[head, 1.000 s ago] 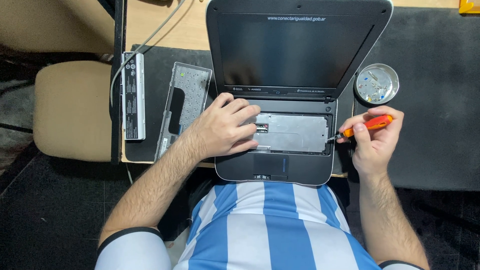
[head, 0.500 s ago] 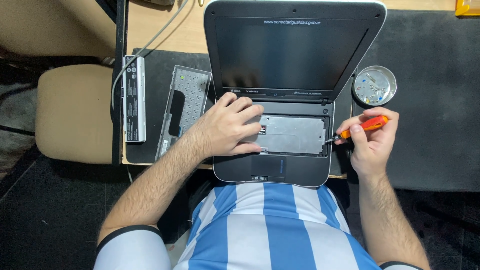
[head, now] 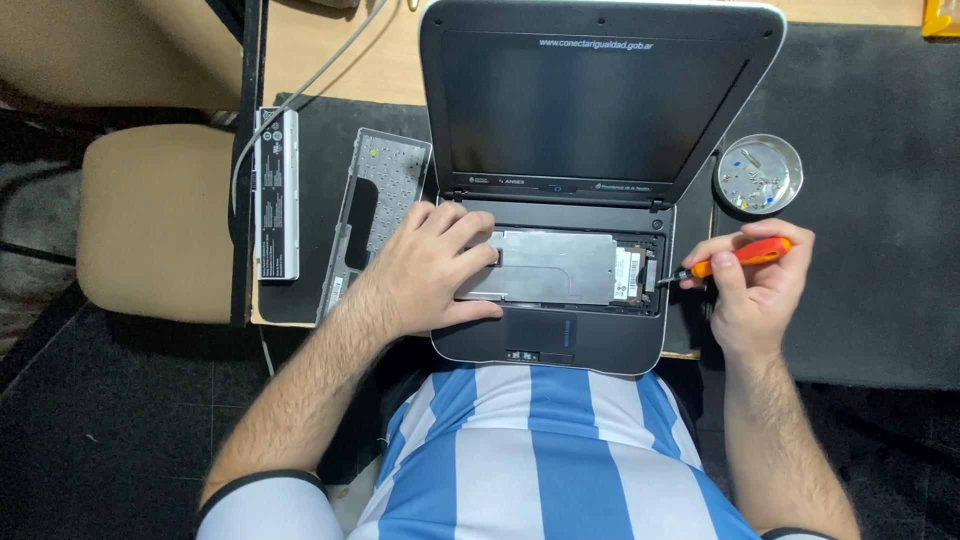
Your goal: The person removes the laptop battery, then uses a screwdriver to unscrew and detach the back cover, screen bezel, and keyboard. The person lifts off each component and sets them aside on the desk.
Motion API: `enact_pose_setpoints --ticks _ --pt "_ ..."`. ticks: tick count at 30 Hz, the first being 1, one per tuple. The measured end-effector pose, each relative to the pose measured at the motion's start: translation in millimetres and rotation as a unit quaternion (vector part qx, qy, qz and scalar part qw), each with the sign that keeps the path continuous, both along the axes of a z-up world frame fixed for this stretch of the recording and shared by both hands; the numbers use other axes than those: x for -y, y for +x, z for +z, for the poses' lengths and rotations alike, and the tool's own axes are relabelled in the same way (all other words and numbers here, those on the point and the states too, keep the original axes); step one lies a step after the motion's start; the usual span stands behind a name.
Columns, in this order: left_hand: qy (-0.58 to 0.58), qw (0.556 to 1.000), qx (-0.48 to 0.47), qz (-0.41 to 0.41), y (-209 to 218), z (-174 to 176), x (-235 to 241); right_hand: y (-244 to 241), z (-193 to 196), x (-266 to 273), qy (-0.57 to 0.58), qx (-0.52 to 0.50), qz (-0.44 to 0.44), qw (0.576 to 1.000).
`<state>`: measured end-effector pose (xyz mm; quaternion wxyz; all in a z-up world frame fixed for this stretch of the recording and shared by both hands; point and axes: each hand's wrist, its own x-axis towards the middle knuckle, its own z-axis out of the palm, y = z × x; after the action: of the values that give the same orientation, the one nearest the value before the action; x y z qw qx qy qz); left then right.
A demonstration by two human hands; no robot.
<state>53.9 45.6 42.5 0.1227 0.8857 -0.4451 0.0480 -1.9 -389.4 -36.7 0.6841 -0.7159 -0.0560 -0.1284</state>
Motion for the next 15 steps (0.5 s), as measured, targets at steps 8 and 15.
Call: enact_pose_setpoints --ticks 8,15 --pt "-0.063 0.994 -0.017 0.089 -31.1 -8.6 -0.2 -25.2 11.7 25.8 -0.216 0.086 -0.068 0.97" --pt "-0.049 0.987 -0.068 0.134 -39.4 4.3 -2.0 -31.3 12.8 26.8 -0.474 0.165 -0.069 0.862"
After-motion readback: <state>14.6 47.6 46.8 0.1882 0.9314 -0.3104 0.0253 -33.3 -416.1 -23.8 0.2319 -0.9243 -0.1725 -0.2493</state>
